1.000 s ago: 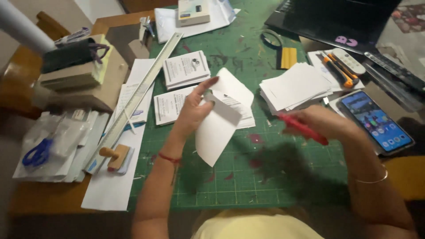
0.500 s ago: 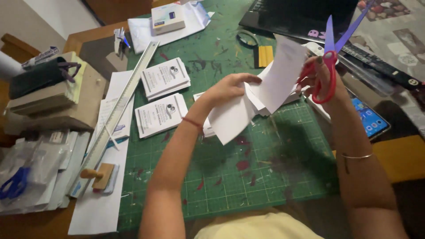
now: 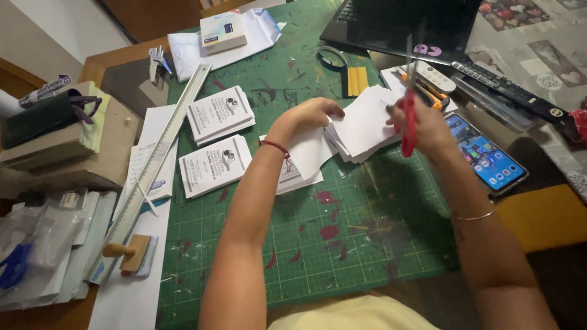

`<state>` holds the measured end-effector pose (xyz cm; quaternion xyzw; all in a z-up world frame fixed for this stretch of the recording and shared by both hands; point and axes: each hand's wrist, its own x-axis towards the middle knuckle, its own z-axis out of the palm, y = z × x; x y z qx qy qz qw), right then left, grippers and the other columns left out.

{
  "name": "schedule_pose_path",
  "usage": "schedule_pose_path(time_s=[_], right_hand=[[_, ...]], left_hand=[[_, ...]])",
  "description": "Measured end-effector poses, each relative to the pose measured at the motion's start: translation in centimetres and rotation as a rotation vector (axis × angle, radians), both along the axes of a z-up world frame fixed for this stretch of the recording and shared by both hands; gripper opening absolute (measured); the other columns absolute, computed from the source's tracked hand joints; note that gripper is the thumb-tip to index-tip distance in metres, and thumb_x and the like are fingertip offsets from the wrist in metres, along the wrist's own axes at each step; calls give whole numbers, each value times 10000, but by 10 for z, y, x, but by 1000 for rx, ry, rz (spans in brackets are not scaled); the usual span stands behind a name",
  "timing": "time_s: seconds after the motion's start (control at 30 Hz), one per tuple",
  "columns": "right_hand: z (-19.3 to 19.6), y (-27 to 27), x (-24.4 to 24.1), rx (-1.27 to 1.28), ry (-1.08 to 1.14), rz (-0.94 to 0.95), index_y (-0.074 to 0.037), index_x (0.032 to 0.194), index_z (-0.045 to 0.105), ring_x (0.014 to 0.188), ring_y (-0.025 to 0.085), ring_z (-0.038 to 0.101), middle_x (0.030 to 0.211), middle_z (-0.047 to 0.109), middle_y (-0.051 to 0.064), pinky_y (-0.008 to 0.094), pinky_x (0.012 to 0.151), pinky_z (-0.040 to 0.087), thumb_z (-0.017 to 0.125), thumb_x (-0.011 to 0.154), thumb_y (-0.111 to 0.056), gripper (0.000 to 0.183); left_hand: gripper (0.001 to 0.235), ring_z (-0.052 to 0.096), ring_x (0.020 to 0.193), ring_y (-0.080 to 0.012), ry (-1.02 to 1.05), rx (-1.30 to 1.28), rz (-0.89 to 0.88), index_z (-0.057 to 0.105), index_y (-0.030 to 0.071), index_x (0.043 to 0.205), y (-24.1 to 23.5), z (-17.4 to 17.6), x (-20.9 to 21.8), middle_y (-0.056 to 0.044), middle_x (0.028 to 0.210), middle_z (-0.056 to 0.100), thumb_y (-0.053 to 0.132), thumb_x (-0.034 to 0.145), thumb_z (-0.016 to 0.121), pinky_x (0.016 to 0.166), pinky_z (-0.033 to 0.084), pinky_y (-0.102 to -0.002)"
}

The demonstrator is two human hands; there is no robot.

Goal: Folding and cutting paper cards from printed sheets using scissors on a cutting mat.

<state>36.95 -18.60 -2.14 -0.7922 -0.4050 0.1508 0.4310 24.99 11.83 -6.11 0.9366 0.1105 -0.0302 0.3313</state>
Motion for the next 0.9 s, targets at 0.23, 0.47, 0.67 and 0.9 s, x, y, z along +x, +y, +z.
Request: schedule_pose_path(time_s=[0.23,0.47,0.67,0.9], right_hand=[[-18,11,20,-255,-109,40,-192,1279,646,1103,535,714,972,790,244,573,1023,489,554,1099,-595,451],[-19,11,21,79,-3,81,-179,1296,646,999,384,736,968,770,113,498,998,495,631,1116,-615,472],[-39,26,20,440,336,252,-97,1335,625,1079,250,675,1111,665,86,374,980,512,858,953,-221,465],[-48,20,47,416,185,16,-121,1306,638,679,263,642,943,666,112,316,607,535,836,925,-200,437]], left_hand=[[722,696,1300,-353,-132,48,-81,723,225,1363,17,55,-56,-96,1272,803,-64,730,530,1098,522,-489],[530,677,1316,-342,-473,89,-147,735,166,1296,-23,104,-60,-115,1282,774,-52,825,631,1159,475,-485],[514,680,1291,-344,-709,-22,-272,733,161,1272,-50,54,8,-92,1220,782,-78,818,699,1168,471,-487],[523,666,1397,-238,-751,293,106,586,298,1440,-69,14,38,36,1548,615,103,984,752,1159,597,-449]])
